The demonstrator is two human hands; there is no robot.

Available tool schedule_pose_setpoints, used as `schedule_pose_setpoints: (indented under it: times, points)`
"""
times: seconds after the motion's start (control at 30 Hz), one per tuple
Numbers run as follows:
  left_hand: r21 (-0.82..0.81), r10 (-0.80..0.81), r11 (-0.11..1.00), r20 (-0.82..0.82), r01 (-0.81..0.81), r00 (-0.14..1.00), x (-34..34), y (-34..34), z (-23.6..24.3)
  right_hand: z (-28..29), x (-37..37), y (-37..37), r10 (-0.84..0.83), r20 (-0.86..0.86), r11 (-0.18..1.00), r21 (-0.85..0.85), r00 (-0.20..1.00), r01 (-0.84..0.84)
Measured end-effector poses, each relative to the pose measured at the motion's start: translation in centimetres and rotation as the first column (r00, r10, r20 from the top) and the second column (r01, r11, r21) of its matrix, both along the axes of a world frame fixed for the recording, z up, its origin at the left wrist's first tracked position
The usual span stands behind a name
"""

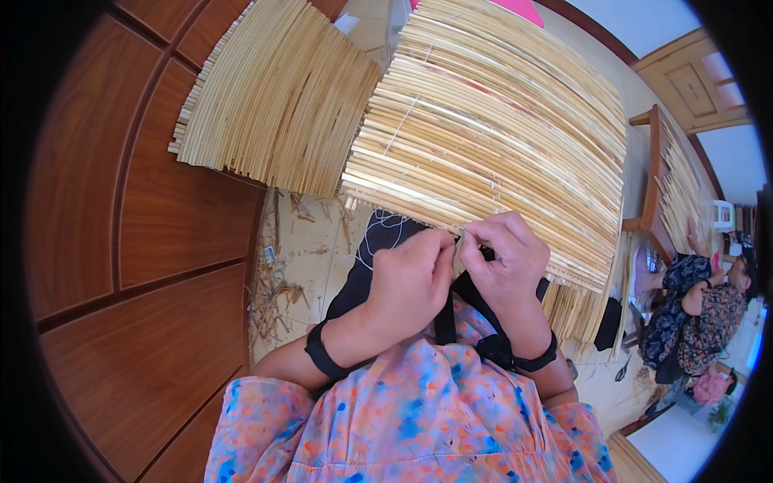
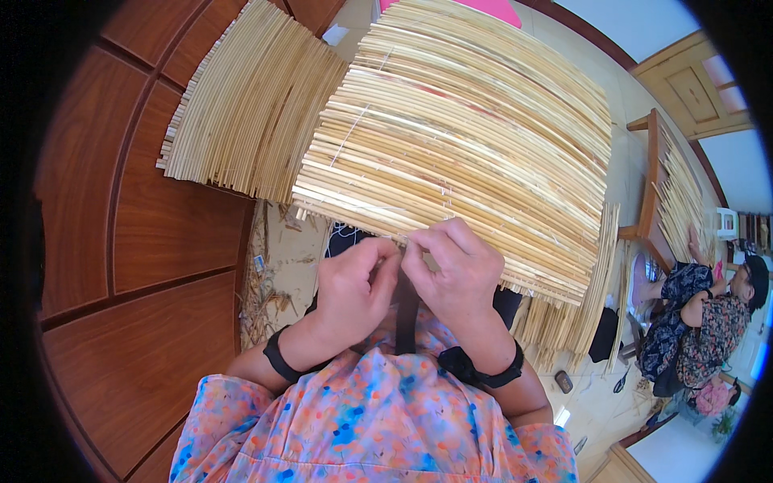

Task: The recorder is weaving together bundles of dried reeds or straw using white thread to create a mat.

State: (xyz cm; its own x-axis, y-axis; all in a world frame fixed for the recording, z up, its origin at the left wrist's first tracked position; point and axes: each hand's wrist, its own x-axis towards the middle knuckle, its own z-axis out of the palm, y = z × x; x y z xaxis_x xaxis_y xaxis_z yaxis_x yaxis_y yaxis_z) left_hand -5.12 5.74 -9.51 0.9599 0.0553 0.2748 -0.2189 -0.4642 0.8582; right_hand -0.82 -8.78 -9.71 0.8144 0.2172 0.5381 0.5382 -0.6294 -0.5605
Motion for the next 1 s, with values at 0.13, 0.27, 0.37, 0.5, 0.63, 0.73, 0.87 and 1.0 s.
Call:
schedule_pose_setpoints:
  times: [0.13, 0.27, 0.37, 0.5, 0.63, 0.73, 0.87, 1.0]
  points:
    - [0.003, 0.015, 1.0, -0.02, -0.015, 1.0, 0.1, 0.3, -0.1, -0.1, 0.0, 0.0, 0.003, 0.003, 1.0, 0.012, 1.0, -0.003]
    - [0.011, 0.015, 1.0, -0.051, -0.015, 0.999, -0.3, 0.6, -0.6, -0.3, -0.1, -0.1, -0.008, -0.007, 1.0, 0.006, 1.0, 0.008]
    - [0.013, -0.006, 1.0, -0.066, 0.007, 0.998, -0.3, 0.8, -0.3, -0.2, -0.1, 0.0, -0.014, -0.024, 1.0, 0.016, 1.0, 0.015]
    - [-0.051, 0.016, 0.999, -0.043, -0.018, 0.999, 0.0, 0.8, -0.1, -0.3, 0.0, 0.0, -0.02, -0.019, 0.999, 0.049, 1.0, 0.021]
    - [-0.05, 0.056, 0.997, 0.033, -0.054, 0.998, 0.7, 0.5, -0.1, -0.1, -0.1, 0.1, -0.02, -0.041, 0.998, 0.056, 0.999, 0.022]
    - [-0.021, 0.025, 0.999, 0.015, -0.024, 1.0, 1.1, -0.2, 0.2, -0.1, -0.1, 0.0, -0.022, -0.03, 0.999, 0.047, 0.999, 0.024]
    - [0.037, 0.047, 0.998, 0.054, -0.049, 0.997, 1.6, -0.3, -0.6, 0.1, -0.1, -0.2, -0.013, -0.041, 0.999, 0.048, 0.999, 0.015]
    - [0.009, 0.064, 0.998, -0.006, -0.064, 0.998, 1.4, -0.2, -0.6, 0.1, -0.1, -0.3, 0.007, -0.046, 1.0, 0.028, 0.999, -0.005]
